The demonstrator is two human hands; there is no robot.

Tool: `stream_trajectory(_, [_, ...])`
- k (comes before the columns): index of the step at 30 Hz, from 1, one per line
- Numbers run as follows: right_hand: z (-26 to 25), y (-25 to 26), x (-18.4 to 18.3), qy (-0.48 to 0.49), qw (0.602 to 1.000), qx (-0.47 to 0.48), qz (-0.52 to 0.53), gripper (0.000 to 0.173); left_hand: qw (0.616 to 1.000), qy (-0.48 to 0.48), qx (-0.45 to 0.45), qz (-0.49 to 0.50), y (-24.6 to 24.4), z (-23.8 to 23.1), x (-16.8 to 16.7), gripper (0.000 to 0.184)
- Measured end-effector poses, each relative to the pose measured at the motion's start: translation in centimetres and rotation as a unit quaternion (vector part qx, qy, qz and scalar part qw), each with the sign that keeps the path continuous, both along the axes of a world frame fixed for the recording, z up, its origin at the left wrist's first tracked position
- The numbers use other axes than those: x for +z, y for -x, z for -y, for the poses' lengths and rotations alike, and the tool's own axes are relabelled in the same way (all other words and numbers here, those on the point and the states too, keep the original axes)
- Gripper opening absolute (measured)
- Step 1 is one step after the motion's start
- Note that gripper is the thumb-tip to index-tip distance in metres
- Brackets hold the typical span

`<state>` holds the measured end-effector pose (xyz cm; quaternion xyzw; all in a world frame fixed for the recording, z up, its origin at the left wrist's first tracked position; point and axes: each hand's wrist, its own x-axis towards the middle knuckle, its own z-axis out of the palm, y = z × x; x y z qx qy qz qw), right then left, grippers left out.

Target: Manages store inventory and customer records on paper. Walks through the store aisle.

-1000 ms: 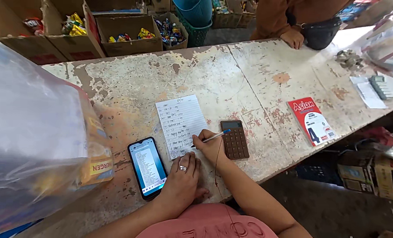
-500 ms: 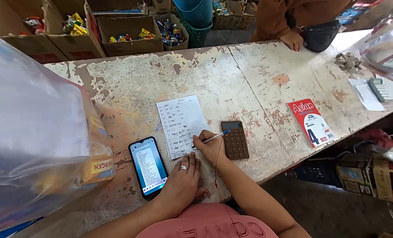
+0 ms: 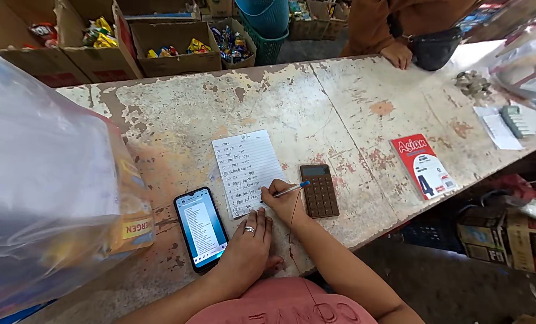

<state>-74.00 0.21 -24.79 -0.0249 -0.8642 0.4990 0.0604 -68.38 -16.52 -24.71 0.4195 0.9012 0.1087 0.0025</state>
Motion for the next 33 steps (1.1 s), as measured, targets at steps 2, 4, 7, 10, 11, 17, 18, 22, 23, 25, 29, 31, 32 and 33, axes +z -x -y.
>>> stream_trajectory(2, [-0.1, 0.0, 0.3, 0.021, 1.0, -0.019, -0.001, 0.03, 1.0, -0.001, -0.001, 0.0, 0.1, 0.0, 0.0, 0.091])
stream_trajectory(4, [-0.1, 0.0, 0.3, 0.011, 1.0, -0.024, 0.0, 0.031, 1.0, 0.0, 0.0, -0.002, 0.0, 0.0, 0.0, 0.091])
stream_trajectory(7, [-0.1, 0.0, 0.4, -0.015, 1.0, -0.024, 0.01, 0.033, 1.0, -0.007, 0.001, -0.002, 0.0, 0.0, -0.1, 0.091])
stream_trajectory(10, [-0.1, 0.1, 0.4, -0.006, 1.0, -0.024, 0.013, 0.032, 1.0, -0.021, 0.003, 0.012, -0.1, 0.1, -0.1, 0.089])
stream_trajectory(11, [-0.1, 0.0, 0.3, -0.015, 1.0, -0.021, 0.015, 0.031, 1.0, -0.024, 0.003, 0.014, -0.2, 0.1, -0.1, 0.089])
stream_trajectory(17, [-0.3, -0.1, 0.3, -0.001, 1.0, 0.008, 0.015, 0.031, 1.0, -0.022, 0.0, 0.01, -0.2, 0.1, -0.1, 0.089])
stream_trajectory(18, [-0.1, -0.2, 0.2, -0.021, 1.0, 0.013, 0.016, 0.031, 1.0, -0.023, 0.0, 0.007, -0.2, 0.1, -0.1, 0.088])
stream_trajectory(22, [-0.2, 0.0, 0.4, -0.042, 0.999, 0.001, 0.006, 0.032, 1.0, -0.02, -0.002, 0.007, -0.1, 0.1, 0.0, 0.088])
stream_trajectory(23, [-0.2, 0.0, 0.4, -0.036, 0.999, -0.003, 0.003, 0.032, 1.0, -0.02, -0.002, 0.005, 0.0, 0.2, -0.1, 0.088])
stream_trajectory(25, [-0.1, 0.0, 0.3, -0.04, 0.999, 0.0, 0.004, 0.033, 1.0, -0.023, -0.003, -0.007, -0.1, 0.2, -0.3, 0.089])
stream_trajectory(29, [-0.4, 0.0, 0.7, 0.02, 1.0, -0.003, 0.007, 0.029, 1.0, -0.014, -0.005, 0.008, 0.1, 0.3, 0.3, 0.086])
stream_trajectory(31, [-0.8, 0.3, 0.4, 0.102, 0.993, -0.046, -0.043, 0.019, 1.0, -0.006, -0.014, 0.027, 0.2, 0.5, 0.6, 0.083])
stream_trajectory(32, [-1.3, 0.5, 0.2, 0.117, 0.989, -0.057, -0.069, 0.011, 0.999, -0.011, -0.022, 0.032, 0.4, 0.6, 0.7, 0.079])
stream_trajectory(33, [-1.7, 0.8, 0.1, 0.111, 0.989, -0.058, -0.082, 0.015, 0.998, -0.024, -0.031, 0.043, 0.8, 0.8, 1.0, 0.074])
